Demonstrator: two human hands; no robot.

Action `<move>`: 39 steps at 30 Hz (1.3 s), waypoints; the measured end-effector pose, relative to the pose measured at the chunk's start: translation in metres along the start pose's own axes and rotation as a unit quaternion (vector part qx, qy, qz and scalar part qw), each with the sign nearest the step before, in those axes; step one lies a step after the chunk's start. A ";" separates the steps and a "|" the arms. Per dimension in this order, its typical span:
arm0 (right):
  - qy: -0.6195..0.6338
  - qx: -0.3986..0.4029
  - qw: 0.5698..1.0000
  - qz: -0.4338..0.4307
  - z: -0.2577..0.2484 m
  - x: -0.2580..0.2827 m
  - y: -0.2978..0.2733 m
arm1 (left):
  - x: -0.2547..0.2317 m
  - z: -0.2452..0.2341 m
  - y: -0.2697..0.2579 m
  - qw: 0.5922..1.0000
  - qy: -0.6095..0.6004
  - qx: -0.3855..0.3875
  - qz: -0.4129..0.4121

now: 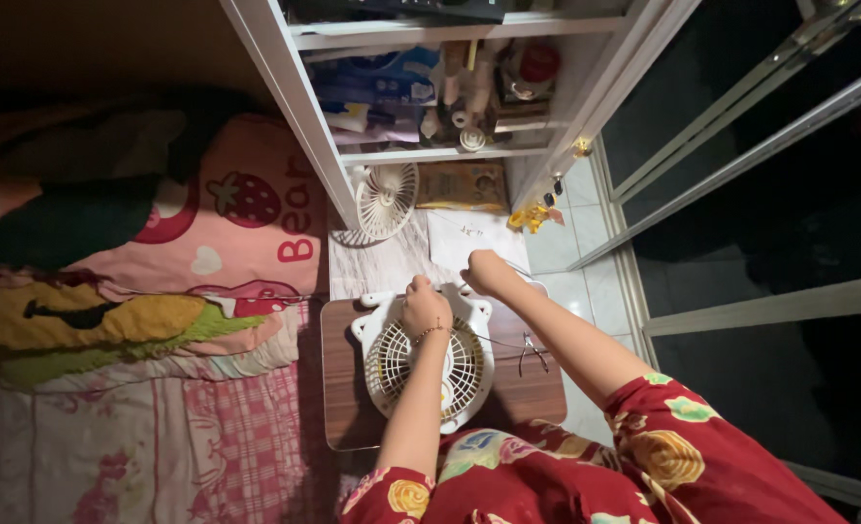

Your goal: The person disassembles a small portable fan, removes the front grille and blades, then reassembles it using pliers and a screwdriver. They repeatedly remove and replace the fan cover and blades while adjusting internal components.

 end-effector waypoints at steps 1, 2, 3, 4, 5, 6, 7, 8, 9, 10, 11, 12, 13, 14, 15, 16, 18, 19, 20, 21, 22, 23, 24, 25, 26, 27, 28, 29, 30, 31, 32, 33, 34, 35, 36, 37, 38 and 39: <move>-0.015 0.012 1.000 -0.014 0.001 -0.002 0.000 | 0.001 0.003 0.000 1.000 0.000 0.001 0.002; -0.031 0.023 0.999 -0.029 0.002 -0.003 0.000 | 0.004 0.006 0.002 1.000 -0.001 0.001 0.006; -0.048 0.027 0.998 -0.037 0.001 -0.004 0.000 | 0.007 0.011 0.004 1.000 -0.002 0.002 0.009; -0.065 0.033 0.996 -0.046 0.001 -0.005 -0.001 | 0.010 0.017 0.007 1.000 -0.010 -0.005 0.011; -0.082 0.040 0.994 -0.055 0.001 -0.005 -0.001 | 0.013 0.024 0.013 1.000 -0.018 -0.011 0.013; -0.082 0.040 0.995 -0.034 -0.001 -0.005 0.002 | 0.019 0.030 0.019 0.999 -0.023 -0.019 0.017; -0.082 0.040 0.996 -0.013 -0.003 -0.004 0.007 | 0.023 0.034 0.027 0.995 -0.068 -0.053 0.044; -0.083 0.043 0.996 0.006 -0.004 -0.002 0.011 | 0.027 0.038 0.036 0.987 -0.114 -0.089 0.067; -0.024 0.125 0.989 0.080 -0.002 -0.006 0.019 | 0.033 0.041 0.042 0.975 -0.159 -0.125 0.090; 0.039 0.205 0.966 0.153 0.000 -0.009 0.026 | 0.042 0.048 0.049 0.988 -0.112 -0.070 0.077; 0.101 0.284 0.927 0.223 0.004 -0.009 0.028 | 0.048 0.053 0.057 0.996 -0.065 -0.015 0.064; 0.183 0.310 0.896 0.262 0.009 -0.009 0.029 | 0.050 0.057 0.062 0.998 -0.018 0.040 0.051; 0.253 0.335 0.856 0.300 0.013 -0.009 0.030 | 0.051 0.055 0.062 0.998 -0.014 0.042 0.041; 0.266 0.327 0.854 0.305 0.015 -0.009 0.030 | 0.050 0.054 0.059 0.998 -0.007 0.047 0.032; 0.249 0.313 0.866 0.300 0.015 -0.009 0.032 | 0.045 0.051 0.054 0.998 -0.001 0.051 0.024; 0.222 0.295 0.882 0.292 0.016 -0.010 0.033 | 0.041 0.049 0.049 0.999 -0.007 0.049 0.013; 0.174 0.268 0.908 0.273 0.014 -0.010 0.038 | 0.032 0.042 0.039 0.999 -0.018 0.048 -0.005; 0.151 0.254 0.918 0.263 0.012 -0.009 0.039 | 0.028 0.035 0.038 0.999 -0.014 0.041 0.010; 0.124 0.244 0.928 0.251 0.009 -0.009 0.039 | 0.025 0.030 0.033 0.999 -0.015 0.035 0.021; 0.095 0.233 0.938 0.238 0.006 -0.008 0.037 | 0.022 0.026 0.030 0.999 -0.015 0.028 0.033; 0.065 0.219 0.948 0.222 0.001 -0.004 0.038 | 0.020 0.021 0.029 0.999 -0.017 0.030 0.035; 0.032 0.205 0.958 0.200 -0.003 0.001 0.036 | 0.019 0.017 0.028 0.999 -0.019 0.031 0.037; -0.005 0.189 0.967 0.173 -0.004 0.005 0.031 | 0.018 0.015 0.026 0.998 -0.018 0.036 0.039; -0.045 0.173 0.973 0.146 -0.005 0.010 0.024 | 0.019 0.012 0.025 0.998 -0.023 0.042 0.037; -0.095 0.167 0.976 0.107 -0.006 0.014 0.016 | 0.017 0.011 0.023 0.998 -0.032 0.047 0.033; -0.147 0.167 0.973 0.057 -0.008 0.018 0.008 | 0.016 0.010 0.021 0.997 -0.041 0.052 0.028; -0.200 0.169 0.965 0.002 -0.012 0.022 0.001 | 0.013 0.008 0.021 0.998 -0.036 0.050 0.030; -0.252 0.181 0.949 -0.059 -0.015 0.026 -0.005 | 0.010 0.007 0.021 0.998 -0.032 0.048 0.032; -0.310 0.189 0.926 -0.100 -0.017 0.030 -0.010 | 0.010 0.007 0.019 0.998 -0.026 0.046 0.033; -0.367 0.195 0.899 -0.140 -0.020 0.033 -0.013 | 0.011 0.008 0.018 0.998 -0.032 0.053 0.024; -0.420 0.199 0.868 -0.178 -0.020 0.037 -0.016 | 0.014 0.010 0.019 0.997 -0.036 0.061 0.016; -0.414 0.188 0.874 -0.172 -0.019 0.041 -0.018 | 0.018 0.012 0.019 0.997 -0.039 0.069 0.008; -0.414 0.174 0.878 -0.164 -0.023 0.044 -0.017 | 0.018 0.015 0.021 0.997 -0.032 0.063 0.011; -0.413 0.161 0.883 -0.156 -0.023 0.046 -0.017 | 0.021 0.019 0.024 0.998 -0.025 0.057 0.014; -0.364 0.133 0.917 -0.095 -0.026 0.045 -0.018 | 0.023 0.025 0.025 0.998 -0.020 0.050 0.014; -0.311 0.104 0.944 -0.034 -0.026 0.042 -0.020 | 0.021 0.030 0.026 0.999 -0.024 0.020 0.022; -0.250 0.070 0.965 0.027 -0.025 0.040 -0.019 | 0.023 0.032 0.031 0.999 -0.021 -0.011 0.032; -0.171 0.060 0.979 0.089 -0.023 0.035 -0.018 | 0.025 0.033 0.034 0.998 -0.018 -0.041 0.043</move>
Point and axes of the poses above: each hand's wrist, its own y-axis towards the middle knuckle, its own z-axis out of the palm, x = y × z, the point moved 4 cm from there along y, towards the middle knuckle, and after that the axes turned 12 degrees about x, right-handed, at the moved point
